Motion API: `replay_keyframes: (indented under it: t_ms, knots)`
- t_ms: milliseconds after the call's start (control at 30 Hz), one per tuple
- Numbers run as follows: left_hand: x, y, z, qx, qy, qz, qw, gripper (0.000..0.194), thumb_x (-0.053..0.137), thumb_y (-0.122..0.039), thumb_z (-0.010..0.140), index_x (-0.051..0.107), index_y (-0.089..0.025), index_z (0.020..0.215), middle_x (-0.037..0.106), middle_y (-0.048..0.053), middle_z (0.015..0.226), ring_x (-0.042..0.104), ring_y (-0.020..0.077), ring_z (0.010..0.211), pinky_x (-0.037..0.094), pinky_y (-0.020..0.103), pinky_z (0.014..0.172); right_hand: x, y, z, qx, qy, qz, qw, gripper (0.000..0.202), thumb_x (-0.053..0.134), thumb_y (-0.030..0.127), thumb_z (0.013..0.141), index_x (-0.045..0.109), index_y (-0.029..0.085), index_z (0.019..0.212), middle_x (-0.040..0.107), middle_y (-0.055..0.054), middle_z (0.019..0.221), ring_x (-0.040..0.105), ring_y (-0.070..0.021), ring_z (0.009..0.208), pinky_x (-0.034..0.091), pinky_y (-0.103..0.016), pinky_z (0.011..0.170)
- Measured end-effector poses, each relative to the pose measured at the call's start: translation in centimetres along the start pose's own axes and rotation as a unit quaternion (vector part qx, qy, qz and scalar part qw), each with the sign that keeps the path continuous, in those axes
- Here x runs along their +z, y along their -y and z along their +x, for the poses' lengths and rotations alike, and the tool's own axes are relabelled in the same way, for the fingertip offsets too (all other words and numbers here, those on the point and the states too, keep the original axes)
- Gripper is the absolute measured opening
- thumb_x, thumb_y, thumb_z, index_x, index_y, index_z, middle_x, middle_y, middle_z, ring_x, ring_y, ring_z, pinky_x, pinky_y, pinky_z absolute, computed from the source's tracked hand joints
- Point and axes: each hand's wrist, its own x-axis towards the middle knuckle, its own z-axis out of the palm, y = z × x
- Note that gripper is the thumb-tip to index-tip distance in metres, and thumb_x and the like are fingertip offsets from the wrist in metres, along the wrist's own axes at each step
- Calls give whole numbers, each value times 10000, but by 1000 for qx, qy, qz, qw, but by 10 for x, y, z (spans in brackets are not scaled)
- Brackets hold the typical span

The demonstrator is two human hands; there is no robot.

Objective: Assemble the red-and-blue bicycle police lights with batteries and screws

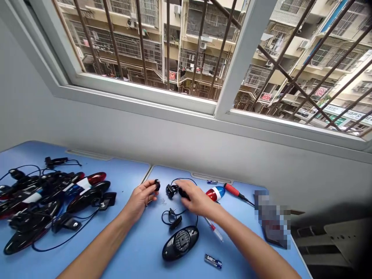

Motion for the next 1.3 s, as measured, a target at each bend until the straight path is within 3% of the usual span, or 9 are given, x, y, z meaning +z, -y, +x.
replay_keyframes:
  t_ms: [100,233,467,600,767,867,1033,1167,1300]
  knots:
    - [-1,0,0,0,-6,1,1000,392,830,-286,556,658,-133,874,618,6,785,601,118,608,491,200,491,-32,-6,5,48,-43,91,994,495,524,179,793,599,227,1280,634,-76,1300,565,-226,1213,393,-461,1090]
    - [0,-1,-1,-7,-5,9,1000,413,832,-296,550,665,-130,889,624,10,784,606,122,624,498,205,516,-62,-18,10,105,-50,178,977,495,380,224,856,549,179,1319,623,-123,1316,623,-214,1161,542,-385,913]
    - [1,-3,-3,-5,28,58,998,415,823,-347,594,685,-130,920,662,48,820,615,133,633,484,221,536,-44,-28,7,149,3,181,972,417,450,214,804,667,175,1158,694,-105,1210,666,-222,1091,549,-385,895]
    - [2,-2,-3,2,37,78,996,389,810,-346,601,689,-142,908,671,50,832,616,131,643,480,221,554,-37,-27,10,132,28,109,985,344,539,191,772,733,204,1056,690,-67,1230,613,-227,1177,423,-432,1061]
    - [8,-4,-4,10,41,109,993,289,758,-294,597,696,-147,838,682,44,778,617,133,629,461,215,532,-40,-30,6,82,-7,27,996,323,569,234,799,727,189,1077,601,-112,1354,490,-270,1317,238,-495,1172]
    - [11,-6,-1,17,35,122,992,248,721,-263,603,703,-147,821,689,49,781,619,135,627,461,217,523,-46,-40,1,37,-50,-63,996,324,520,273,850,707,227,1110,630,-88,1319,529,-259,1282,314,-502,1140]
    - [11,-6,-3,6,33,124,992,241,704,-256,611,696,-148,826,691,51,791,634,138,622,455,209,510,-50,-42,-36,13,-137,-150,979,310,518,283,868,698,215,1111,665,-111,1242,576,-269,1199,420,-500,1064]
    - [5,-4,-5,-10,47,101,994,297,711,-263,598,676,-162,875,668,31,828,645,137,650,475,194,503,-37,-33,-85,24,-200,-206,958,303,479,229,912,669,215,1148,642,-111,1265,564,-256,1186,451,-479,1038]
    - [-1,-7,-6,-39,35,59,997,372,711,-162,547,702,-157,919,672,55,877,654,167,679,527,218,488,-19,-35,-123,54,-238,-279,929,367,452,130,908,619,239,1216,644,-93,1212,567,-245,1120,498,-463,973]
